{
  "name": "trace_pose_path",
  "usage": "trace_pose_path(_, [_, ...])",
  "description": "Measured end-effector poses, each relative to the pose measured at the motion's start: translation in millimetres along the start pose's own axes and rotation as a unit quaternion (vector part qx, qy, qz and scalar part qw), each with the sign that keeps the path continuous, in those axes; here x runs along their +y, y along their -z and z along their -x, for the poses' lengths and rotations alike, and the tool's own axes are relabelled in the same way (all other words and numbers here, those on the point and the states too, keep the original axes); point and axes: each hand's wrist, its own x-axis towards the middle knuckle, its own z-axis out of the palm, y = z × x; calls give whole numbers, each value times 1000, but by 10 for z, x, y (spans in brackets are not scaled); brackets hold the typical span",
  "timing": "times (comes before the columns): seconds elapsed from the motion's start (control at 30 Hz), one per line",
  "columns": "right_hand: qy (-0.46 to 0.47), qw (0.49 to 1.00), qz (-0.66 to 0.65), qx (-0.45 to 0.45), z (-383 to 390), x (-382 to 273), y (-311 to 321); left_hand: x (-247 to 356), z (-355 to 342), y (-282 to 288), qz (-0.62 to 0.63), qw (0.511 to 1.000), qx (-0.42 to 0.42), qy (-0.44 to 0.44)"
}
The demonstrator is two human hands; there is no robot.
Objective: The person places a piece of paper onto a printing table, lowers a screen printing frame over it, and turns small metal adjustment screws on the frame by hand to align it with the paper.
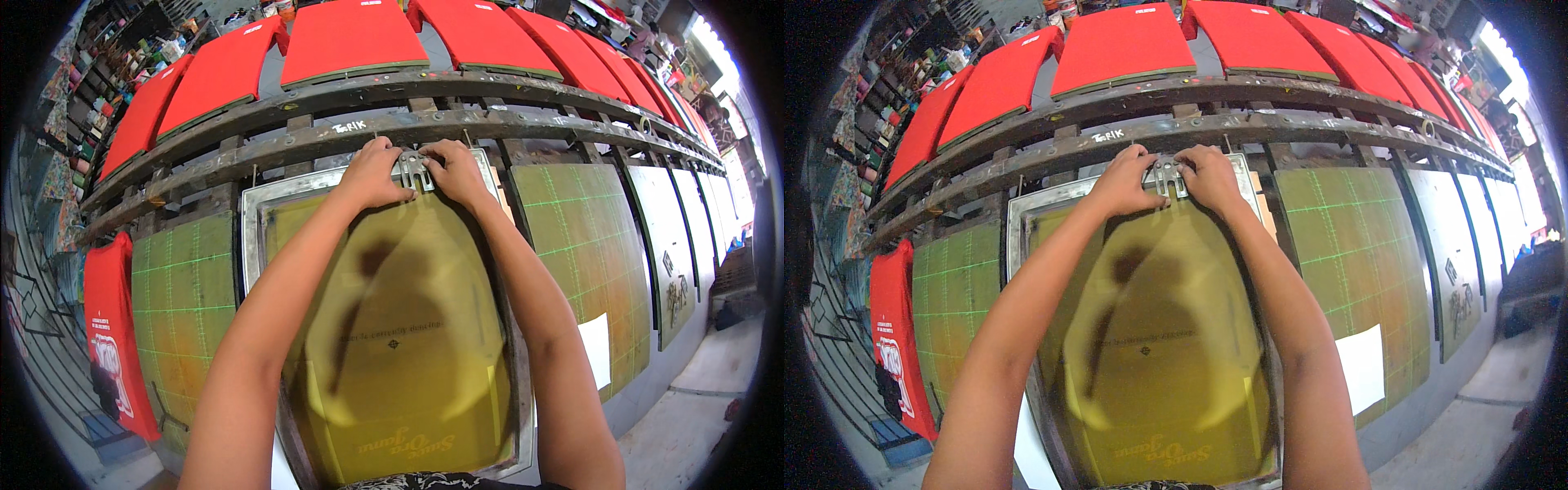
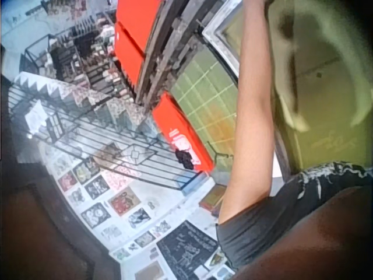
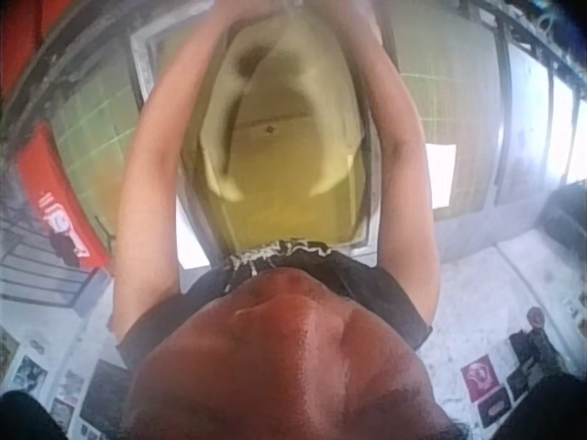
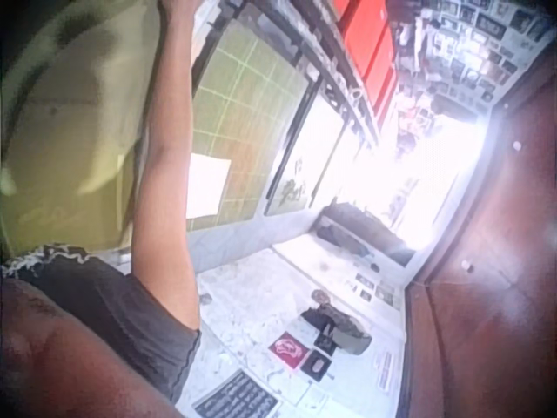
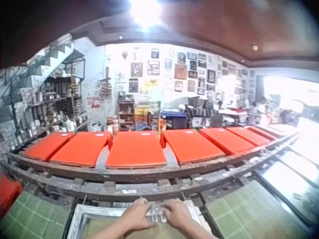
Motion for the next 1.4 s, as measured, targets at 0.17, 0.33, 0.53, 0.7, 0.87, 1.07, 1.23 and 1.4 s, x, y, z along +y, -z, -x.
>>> trace_pose_path(0.17, [2, 1000, -21, -15, -29, -108, -65, -20, 137, 70, -54, 998, 26, 15])
trace_pose_path(0.33, [27, 1000, -14, -4, -74, -178, -210, -122, 255, 137, -51, 998, 32, 16])
trace_pose_path(0.53, [4, 1000, -1, 4, -80, -160, -275, -130, 189, 73, -84, 996, 4, -4])
trace_pose_path(0.7, [-39, 999, 24, 14, -129, -261, -311, -234, 174, 61, -45, 999, 19, -10])
trace_pose_path(0.87, [-33, 999, 31, 30, -113, -376, -392, -358, 162, 171, -41, 999, 13, -21])
trace_pose_path(1.07, [-42, 999, 10, 33, -111, -495, -479, -557, 177, 207, -47, 998, -16, -27])
trace_pose_path(1.23, [-2, 999, -23, 35, -104, -577, -577, -673, 317, 317, -14, 1000, -12, -18])
trace_pose_path(1.4, [2, 998, -52, 46, -87, -640, -690, -750, 422, 380, -3, 1000, -10, -6])
